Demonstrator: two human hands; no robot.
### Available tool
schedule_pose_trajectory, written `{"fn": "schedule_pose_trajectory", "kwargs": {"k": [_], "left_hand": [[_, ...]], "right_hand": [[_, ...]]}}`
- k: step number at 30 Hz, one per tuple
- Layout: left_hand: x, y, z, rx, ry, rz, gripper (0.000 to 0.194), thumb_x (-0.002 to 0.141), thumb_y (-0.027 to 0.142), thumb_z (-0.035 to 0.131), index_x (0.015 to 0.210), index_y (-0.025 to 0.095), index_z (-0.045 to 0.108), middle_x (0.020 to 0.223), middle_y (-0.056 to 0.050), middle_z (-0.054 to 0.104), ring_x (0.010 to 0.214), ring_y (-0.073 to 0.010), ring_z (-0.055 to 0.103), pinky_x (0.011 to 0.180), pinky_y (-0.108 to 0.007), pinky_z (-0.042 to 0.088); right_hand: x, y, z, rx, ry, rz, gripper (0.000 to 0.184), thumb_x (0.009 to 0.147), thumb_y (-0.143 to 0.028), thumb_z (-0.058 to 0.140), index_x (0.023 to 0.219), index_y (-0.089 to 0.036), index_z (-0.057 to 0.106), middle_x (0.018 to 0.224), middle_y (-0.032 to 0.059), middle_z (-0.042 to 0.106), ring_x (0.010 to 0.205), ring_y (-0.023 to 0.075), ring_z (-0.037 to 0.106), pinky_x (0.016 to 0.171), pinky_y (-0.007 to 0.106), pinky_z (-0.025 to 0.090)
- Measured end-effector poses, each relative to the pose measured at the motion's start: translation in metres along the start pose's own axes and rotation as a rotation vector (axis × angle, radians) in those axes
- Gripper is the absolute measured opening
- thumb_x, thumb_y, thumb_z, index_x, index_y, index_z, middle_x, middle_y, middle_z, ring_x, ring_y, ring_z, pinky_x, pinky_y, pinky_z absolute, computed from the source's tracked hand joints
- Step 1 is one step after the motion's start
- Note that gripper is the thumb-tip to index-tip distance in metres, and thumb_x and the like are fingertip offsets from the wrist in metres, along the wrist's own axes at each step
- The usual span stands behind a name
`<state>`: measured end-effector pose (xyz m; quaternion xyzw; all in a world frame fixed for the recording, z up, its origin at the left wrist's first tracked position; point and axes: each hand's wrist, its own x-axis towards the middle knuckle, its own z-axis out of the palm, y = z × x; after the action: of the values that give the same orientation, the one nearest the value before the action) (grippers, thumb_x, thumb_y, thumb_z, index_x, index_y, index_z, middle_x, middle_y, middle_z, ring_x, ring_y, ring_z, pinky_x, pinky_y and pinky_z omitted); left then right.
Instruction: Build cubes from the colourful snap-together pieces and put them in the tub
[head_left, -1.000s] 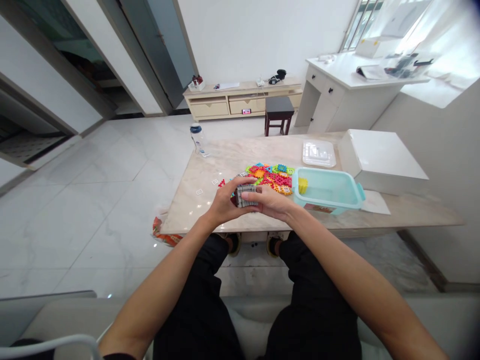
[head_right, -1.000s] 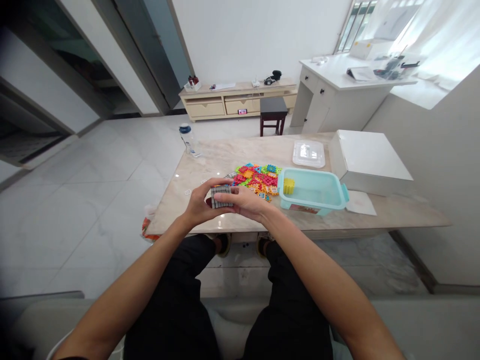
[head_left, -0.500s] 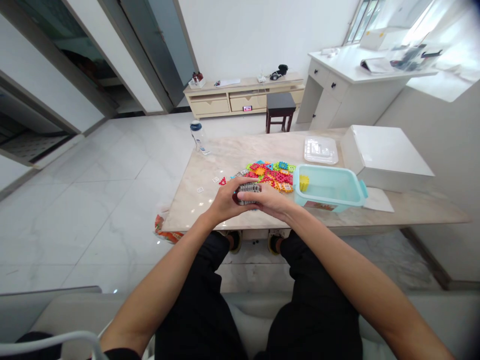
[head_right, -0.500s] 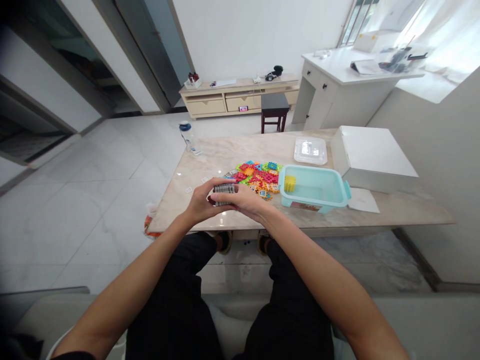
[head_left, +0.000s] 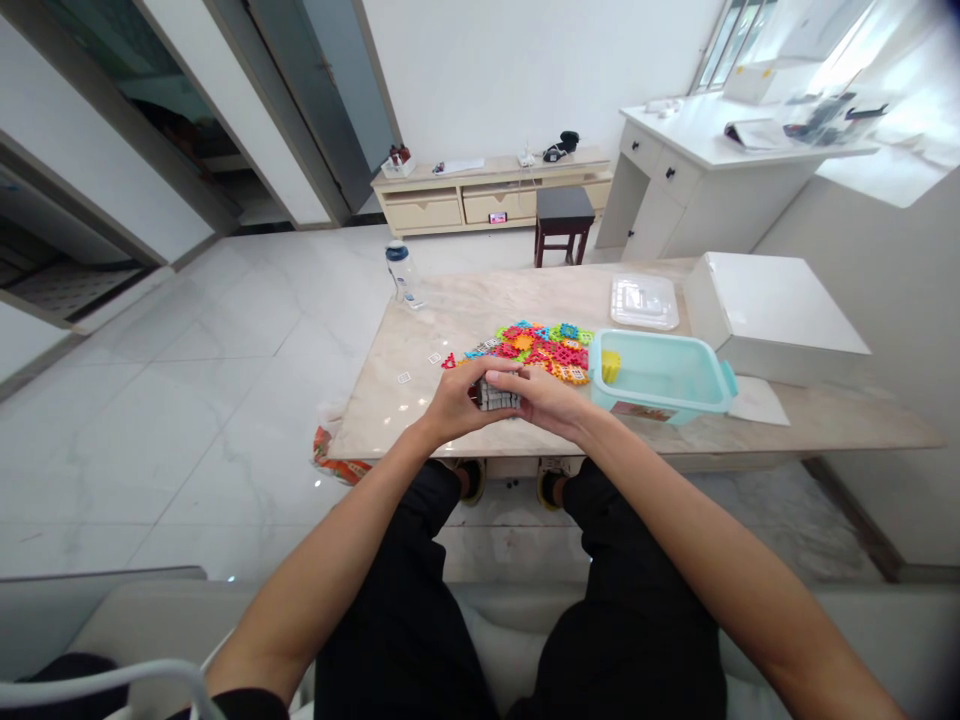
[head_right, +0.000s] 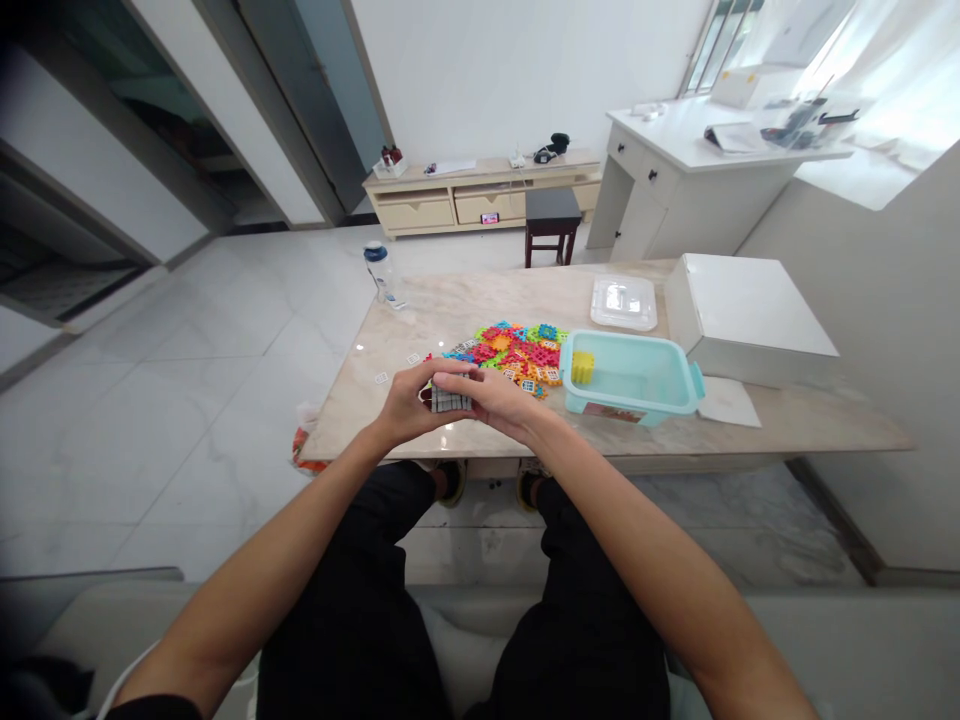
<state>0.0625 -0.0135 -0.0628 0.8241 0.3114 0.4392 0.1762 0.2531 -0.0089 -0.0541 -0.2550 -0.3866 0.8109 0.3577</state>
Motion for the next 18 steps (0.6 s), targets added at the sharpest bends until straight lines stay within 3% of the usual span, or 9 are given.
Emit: {"fn": "schedule_pose_trajectory", "kwargs": {"k": [5, 12, 18], "left_hand": [[0.004, 0.005, 0.001, -0.051, -0.036, -0.022, 0.061, 0.083, 0.047, 0.094, 0.133, 0.021, 0.071, 0.127, -0.014, 0.080, 0.117, -0.0285, 0.078, 0.105, -0.042, 0.062], [0.004, 0.002, -0.001, -0.050, -0.028, -0.028, 0.053, 0.081, 0.047, 0.095, 0.123, 0.021, 0.075, 0.120, -0.012, 0.082, 0.111, -0.0271, 0.079, 0.101, -0.040, 0.063], [-0.006, 0.003, -0.004, 0.016, 0.014, 0.015, 0.052, 0.082, 0.037, 0.096, 0.126, 0.022, 0.074, 0.116, -0.009, 0.083, 0.106, -0.0249, 0.081, 0.096, -0.036, 0.064]], "right_hand": [[0.003, 0.005, 0.002, 0.044, 0.057, -0.006, 0.042, 0.072, -0.043, 0.101, 0.102, -0.020, 0.082, 0.103, 0.0056, 0.080, 0.097, 0.0196, 0.074, 0.078, 0.025, 0.063], [0.008, 0.012, -0.001, 0.079, 0.053, 0.002, 0.043, 0.075, -0.047, 0.099, 0.104, -0.022, 0.081, 0.103, 0.0042, 0.080, 0.093, 0.0181, 0.073, 0.073, 0.023, 0.061], [0.006, 0.012, 0.011, 0.029, -0.077, -0.015, 0.043, 0.066, -0.038, 0.104, 0.098, -0.021, 0.081, 0.100, 0.0042, 0.080, 0.097, 0.0196, 0.074, 0.089, 0.028, 0.061]]}}
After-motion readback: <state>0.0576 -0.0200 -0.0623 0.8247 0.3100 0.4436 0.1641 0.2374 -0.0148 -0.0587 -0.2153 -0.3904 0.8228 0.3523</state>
